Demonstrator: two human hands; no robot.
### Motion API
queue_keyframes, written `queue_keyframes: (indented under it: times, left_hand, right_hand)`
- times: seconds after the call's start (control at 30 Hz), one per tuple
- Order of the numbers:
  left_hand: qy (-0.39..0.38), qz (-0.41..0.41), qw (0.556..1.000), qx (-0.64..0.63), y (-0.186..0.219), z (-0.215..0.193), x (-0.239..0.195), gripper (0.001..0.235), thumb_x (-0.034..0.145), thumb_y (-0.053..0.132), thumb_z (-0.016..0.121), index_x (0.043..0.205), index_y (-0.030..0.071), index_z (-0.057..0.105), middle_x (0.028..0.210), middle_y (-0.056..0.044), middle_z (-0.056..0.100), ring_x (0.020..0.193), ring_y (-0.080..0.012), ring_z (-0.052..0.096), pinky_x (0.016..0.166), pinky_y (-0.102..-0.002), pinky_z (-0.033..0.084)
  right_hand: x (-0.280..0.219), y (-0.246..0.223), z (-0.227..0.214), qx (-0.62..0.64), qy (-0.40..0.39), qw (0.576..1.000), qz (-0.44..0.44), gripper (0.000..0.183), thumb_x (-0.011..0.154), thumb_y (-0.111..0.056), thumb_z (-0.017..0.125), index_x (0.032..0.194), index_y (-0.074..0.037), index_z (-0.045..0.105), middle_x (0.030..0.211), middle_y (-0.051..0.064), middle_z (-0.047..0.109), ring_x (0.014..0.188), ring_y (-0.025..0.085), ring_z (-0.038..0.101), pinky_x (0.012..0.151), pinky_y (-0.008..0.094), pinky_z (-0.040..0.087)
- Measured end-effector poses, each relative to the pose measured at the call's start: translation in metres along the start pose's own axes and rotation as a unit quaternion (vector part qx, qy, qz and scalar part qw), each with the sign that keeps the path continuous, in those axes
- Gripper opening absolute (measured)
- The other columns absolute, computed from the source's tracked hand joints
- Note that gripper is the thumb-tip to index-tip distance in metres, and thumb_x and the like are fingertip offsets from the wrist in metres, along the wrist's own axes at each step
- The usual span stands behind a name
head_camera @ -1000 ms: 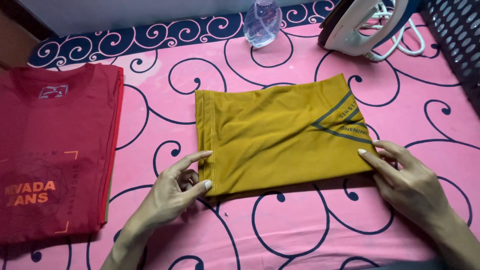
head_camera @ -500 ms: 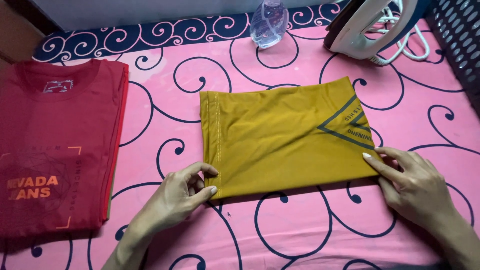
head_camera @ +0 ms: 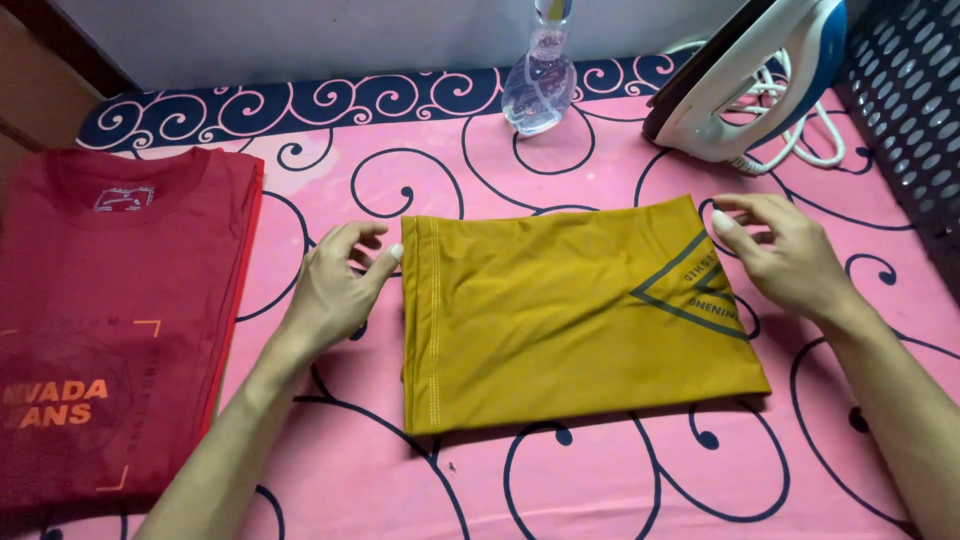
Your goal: Ironing a folded yellow t-shirt on a flat surface using a steam iron and a water spray bottle.
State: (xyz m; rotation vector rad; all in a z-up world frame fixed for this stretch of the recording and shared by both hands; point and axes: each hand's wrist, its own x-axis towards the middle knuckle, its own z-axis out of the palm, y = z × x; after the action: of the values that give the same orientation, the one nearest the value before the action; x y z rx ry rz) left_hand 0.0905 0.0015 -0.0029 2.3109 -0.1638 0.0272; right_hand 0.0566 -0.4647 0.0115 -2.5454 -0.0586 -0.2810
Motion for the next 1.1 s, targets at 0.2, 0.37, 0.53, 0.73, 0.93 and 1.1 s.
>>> queue_keyframes:
  times: [0.2, 0.37, 0.53, 0.73, 0.93, 1.1]
  left_hand:
    - [0.061, 0.048, 0.996, -0.038, -0.030, 0.040, 0.052, 0.032, 0.097, 0.038, 0.069, 0.115, 0.012, 0.073, 0.100, -0.007, 0.069, 0.087, -0.0203, 0.067, 0.079, -0.035, 0.056]
    - [0.075, 0.069, 0.995, -0.020, -0.039, 0.050, 0.052, 0.028, 0.092, 0.040, 0.080, 0.107, 0.017, 0.078, 0.086, -0.007, 0.068, 0.084, -0.0283, 0.070, 0.077, -0.040, 0.057]
    - [0.094, 0.071, 0.993, -0.026, -0.024, 0.048, 0.042, 0.018, 0.094, 0.030, 0.068, 0.096, 0.012, 0.070, 0.089, -0.001, 0.072, 0.081, -0.0180, 0.063, 0.074, -0.036, 0.053]
    - [0.109, 0.091, 0.990, -0.009, -0.029, 0.052, 0.043, 0.013, 0.092, 0.026, 0.069, 0.095, 0.013, 0.069, 0.088, 0.000, 0.072, 0.083, -0.0193, 0.062, 0.076, -0.038, 0.051]
    - [0.100, 0.075, 0.992, 0.000, -0.033, 0.054, 0.047, 0.013, 0.093, 0.025, 0.069, 0.095, 0.013, 0.070, 0.087, -0.001, 0.071, 0.082, -0.0191, 0.061, 0.075, -0.037, 0.051]
    - [0.117, 0.078, 0.990, 0.004, -0.031, 0.055, 0.044, 0.011, 0.092, 0.025, 0.068, 0.092, 0.014, 0.069, 0.084, 0.001, 0.070, 0.081, -0.0194, 0.061, 0.078, -0.039, 0.050]
  right_hand:
    - [0.058, 0.011, 0.036, 0.043, 0.009, 0.999, 0.029, 0.029, 0.103, -0.032, 0.069, 0.116, -0.006, 0.075, 0.108, 0.013, 0.073, 0.100, 0.028, 0.070, 0.087, 0.040, 0.056]
    - [0.069, 0.034, 0.055, 0.026, 0.031, 0.999, -0.028, 0.028, 0.100, -0.032, 0.078, 0.092, -0.005, 0.076, 0.101, 0.019, 0.073, 0.097, 0.038, 0.070, 0.084, 0.043, 0.057]
    - [0.066, 0.019, 0.040, 0.081, -0.008, 0.996, 0.023, 0.029, 0.104, -0.033, 0.070, 0.087, -0.009, 0.070, 0.098, 0.006, 0.066, 0.084, 0.017, 0.059, 0.073, 0.030, 0.047]
    - [0.071, 0.033, 0.050, -0.014, 0.004, 1.000, -0.027, 0.044, 0.105, -0.037, 0.070, 0.073, -0.006, 0.073, 0.095, 0.010, 0.068, 0.082, 0.020, 0.062, 0.075, 0.035, 0.048]
    - [0.076, 0.051, 0.050, -0.087, 0.006, 0.996, -0.022, 0.060, 0.109, -0.045, 0.062, 0.070, -0.002, 0.075, 0.098, 0.014, 0.066, 0.085, 0.025, 0.061, 0.073, 0.042, 0.047]
    - [0.074, 0.050, 0.052, -0.109, 0.025, 0.993, -0.024, 0.054, 0.107, -0.047, 0.065, 0.075, -0.005, 0.070, 0.094, 0.013, 0.066, 0.084, 0.027, 0.061, 0.075, 0.043, 0.047]
